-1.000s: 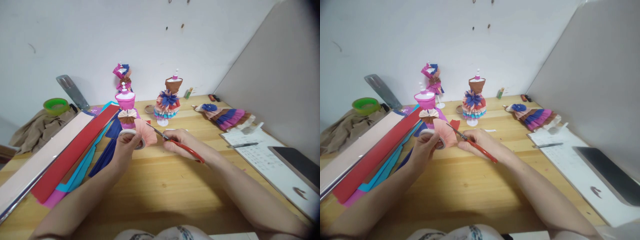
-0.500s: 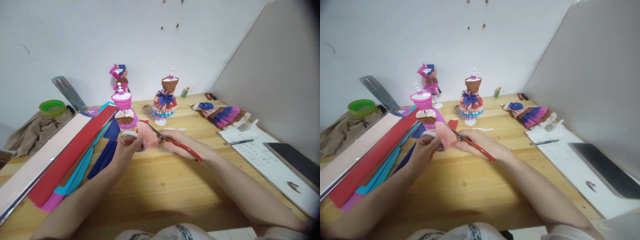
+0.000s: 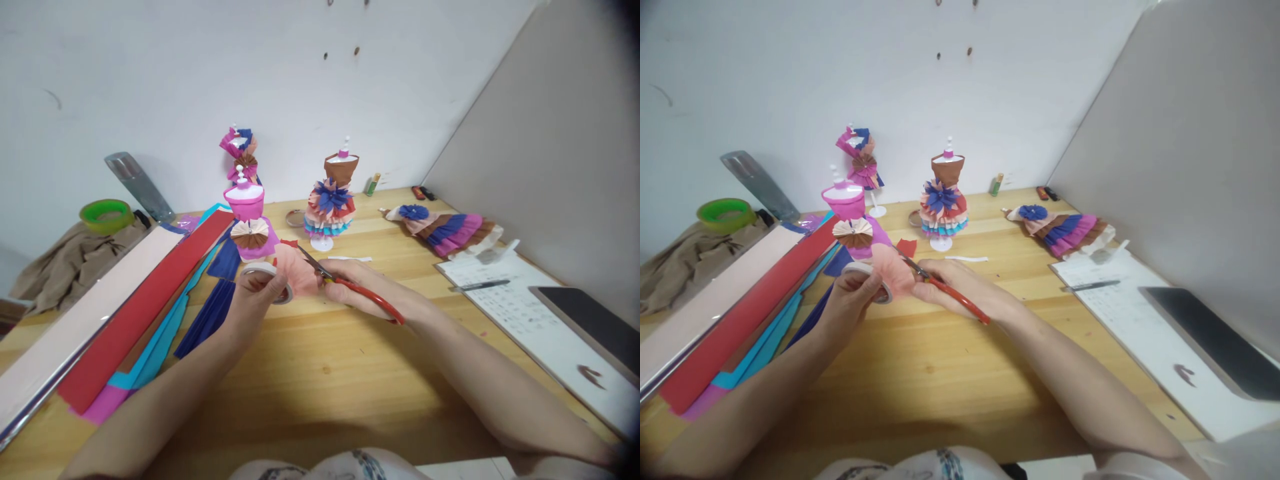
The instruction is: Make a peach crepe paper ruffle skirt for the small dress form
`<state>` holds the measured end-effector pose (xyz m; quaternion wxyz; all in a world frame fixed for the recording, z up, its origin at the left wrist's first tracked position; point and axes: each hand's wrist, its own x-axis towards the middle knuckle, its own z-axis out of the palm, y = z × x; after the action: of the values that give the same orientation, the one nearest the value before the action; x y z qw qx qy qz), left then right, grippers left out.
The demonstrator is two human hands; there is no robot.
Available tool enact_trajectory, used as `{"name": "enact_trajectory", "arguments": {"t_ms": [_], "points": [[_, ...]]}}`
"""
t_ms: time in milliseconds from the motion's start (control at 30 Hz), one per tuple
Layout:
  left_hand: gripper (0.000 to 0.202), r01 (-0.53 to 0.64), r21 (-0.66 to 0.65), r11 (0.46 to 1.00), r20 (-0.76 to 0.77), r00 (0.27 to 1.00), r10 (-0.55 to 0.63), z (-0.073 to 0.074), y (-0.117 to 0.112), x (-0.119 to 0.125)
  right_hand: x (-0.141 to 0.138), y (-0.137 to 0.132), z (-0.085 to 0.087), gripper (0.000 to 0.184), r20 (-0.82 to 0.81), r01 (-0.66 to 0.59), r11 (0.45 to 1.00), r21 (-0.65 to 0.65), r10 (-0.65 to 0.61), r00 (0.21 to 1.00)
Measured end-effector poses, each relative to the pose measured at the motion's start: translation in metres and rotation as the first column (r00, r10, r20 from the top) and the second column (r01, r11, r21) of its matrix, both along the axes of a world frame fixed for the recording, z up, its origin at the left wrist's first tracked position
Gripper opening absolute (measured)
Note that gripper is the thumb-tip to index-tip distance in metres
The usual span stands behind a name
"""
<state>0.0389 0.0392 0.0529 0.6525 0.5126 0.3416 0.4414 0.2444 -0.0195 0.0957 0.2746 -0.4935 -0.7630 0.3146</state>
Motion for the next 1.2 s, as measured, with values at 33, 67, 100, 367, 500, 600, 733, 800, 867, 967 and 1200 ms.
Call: {"name": "enact_trajectory", "arguments": {"t_ms": [33,67,100,367,500,600,733,800,867,967,1200], "points": [[0.041,-0.007,0.005,1.000,0.000,1.000,0.007,0.000,0.000,0.000,0.000,0.000,0.000,0.033,0.005,0.000,1.000,0.003,0.000,1.000],[0.041,-0.012,0.010,1.000,0.000,1.000,0.012,0.000,0.000,0.000,0.000,0.000,0.000,0.033,0.013,-0.001,1.000,0.006,0.001,1.000],[0.041,-0.013,0.014,1.000,0.001,1.000,0.013,0.000,0.000,0.000,-0.001,0.001,-0.001,0.033,0.022,-0.003,1.000,0.010,0.003,1.000],[0.041,0.025,0.018,1.000,-0.009,1.000,-0.025,-0.002,0.001,0.000,0.000,0.004,-0.008,0.032,0.022,-0.011,0.999,0.048,0.010,1.000],[0.040,0.033,0.015,0.999,-0.017,0.999,-0.033,-0.002,0.001,0.000,0.000,0.005,-0.010,0.033,0.037,-0.012,0.999,0.049,0.010,0.999],[0.041,0.041,0.018,0.999,-0.019,0.999,-0.041,-0.002,0.001,0.000,0.000,0.006,-0.012,0.034,0.041,-0.002,0.999,0.046,0.000,0.999],[0.041,0.047,0.014,0.999,-0.015,0.999,-0.047,-0.002,0.000,0.000,-0.002,0.006,-0.010,0.034,0.012,0.003,1.000,0.024,-0.003,1.000],[0.040,0.050,0.009,0.999,-0.011,0.999,-0.050,-0.002,0.000,0.000,-0.002,0.006,-0.010,0.035,-0.006,0.009,1.000,0.007,-0.009,1.000],[0.041,0.041,0.004,0.999,-0.011,0.999,-0.041,-0.002,0.000,0.000,-0.002,0.006,-0.010,0.035,-0.025,0.016,1.000,-0.011,-0.016,1.000],[0.042,0.019,-0.011,1.000,-0.020,1.000,-0.020,-0.001,0.001,0.000,0.000,0.007,-0.013,0.036,-0.048,0.028,0.999,-0.032,-0.030,0.998],[0.046,0.025,-0.054,0.998,-0.023,0.999,-0.026,0.002,0.000,0.000,0.003,0.008,-0.016,0.039,-0.069,0.021,0.999,-0.025,-0.023,0.997]]}}
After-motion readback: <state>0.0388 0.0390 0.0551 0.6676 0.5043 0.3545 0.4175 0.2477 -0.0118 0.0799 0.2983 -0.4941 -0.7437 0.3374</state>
